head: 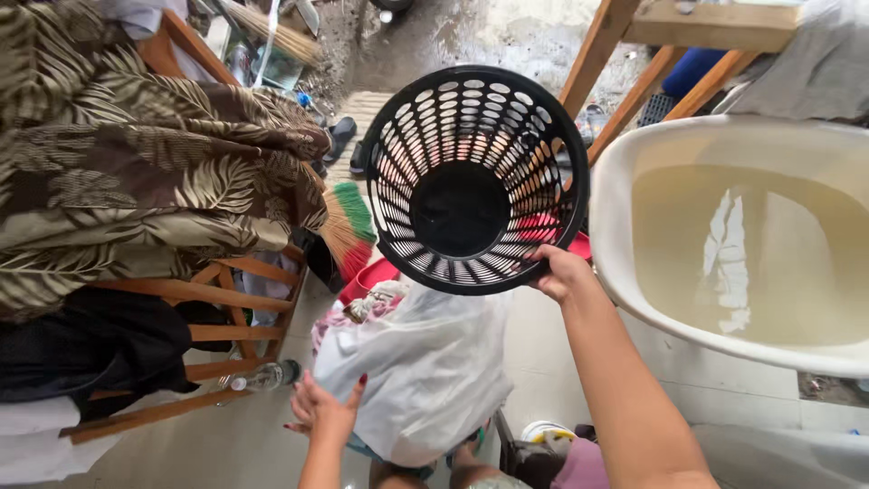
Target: The person washes clothes by hand in a basin of water, scrubbing and wringing various items before placing them aside.
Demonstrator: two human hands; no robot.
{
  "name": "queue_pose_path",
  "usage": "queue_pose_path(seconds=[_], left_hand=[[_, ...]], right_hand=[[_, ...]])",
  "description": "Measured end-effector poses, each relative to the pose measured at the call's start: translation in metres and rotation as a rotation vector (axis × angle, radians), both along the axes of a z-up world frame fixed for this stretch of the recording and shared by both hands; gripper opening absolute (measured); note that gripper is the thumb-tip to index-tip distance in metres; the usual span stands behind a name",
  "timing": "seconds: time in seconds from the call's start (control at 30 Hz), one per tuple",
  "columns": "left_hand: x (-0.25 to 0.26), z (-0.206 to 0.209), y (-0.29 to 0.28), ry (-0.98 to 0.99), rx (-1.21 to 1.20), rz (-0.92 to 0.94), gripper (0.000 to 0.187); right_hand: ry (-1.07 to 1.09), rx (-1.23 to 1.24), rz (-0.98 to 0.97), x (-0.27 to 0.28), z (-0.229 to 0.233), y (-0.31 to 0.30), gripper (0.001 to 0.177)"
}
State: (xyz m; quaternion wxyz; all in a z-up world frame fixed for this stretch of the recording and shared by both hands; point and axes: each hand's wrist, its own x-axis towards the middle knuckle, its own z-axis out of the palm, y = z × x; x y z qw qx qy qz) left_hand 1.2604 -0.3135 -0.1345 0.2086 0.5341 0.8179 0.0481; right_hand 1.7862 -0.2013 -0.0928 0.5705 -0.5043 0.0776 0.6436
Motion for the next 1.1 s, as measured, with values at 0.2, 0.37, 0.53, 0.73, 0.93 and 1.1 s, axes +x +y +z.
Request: queue_pose_path(seconds=[0.2,0.37,0.53,0.73,0.93,1.1], left_hand=[[-0.004,0.023,0.025,-0.064,0.077,0.075,0.131],[0.014,0.024,0.064,-0.159,0.118,0.088,0.128],[0.045,0.031,0.087,-0.209,0.033,0.063,0.126],[0.086,0.037,0.126,-0.258,0.050,-0.051,0.125],[0.159,0.046,0.177,-0.300,0.031,-0.252,0.124],[0.263,0.073,0.250,-0.383,0.230,-0.668,0.119]], right_hand=[[-0.031,0.103,0.019,-0.006,0.139,-0.048,0.030],[-0.012,0.147,-0.072,-0.020,0.212,-0.066,0.030],[-0.014,0.247,-0.159,-0.006,0.225,-0.086,0.021],[-0.151,0.204,-0.286,0.013,0.270,-0.130,0.022],[-0.206,0.177,-0.488,0.058,0.328,-0.202,0.023],[-0.299,0.362,-0.804,0.072,0.348,-0.252,0.032]])
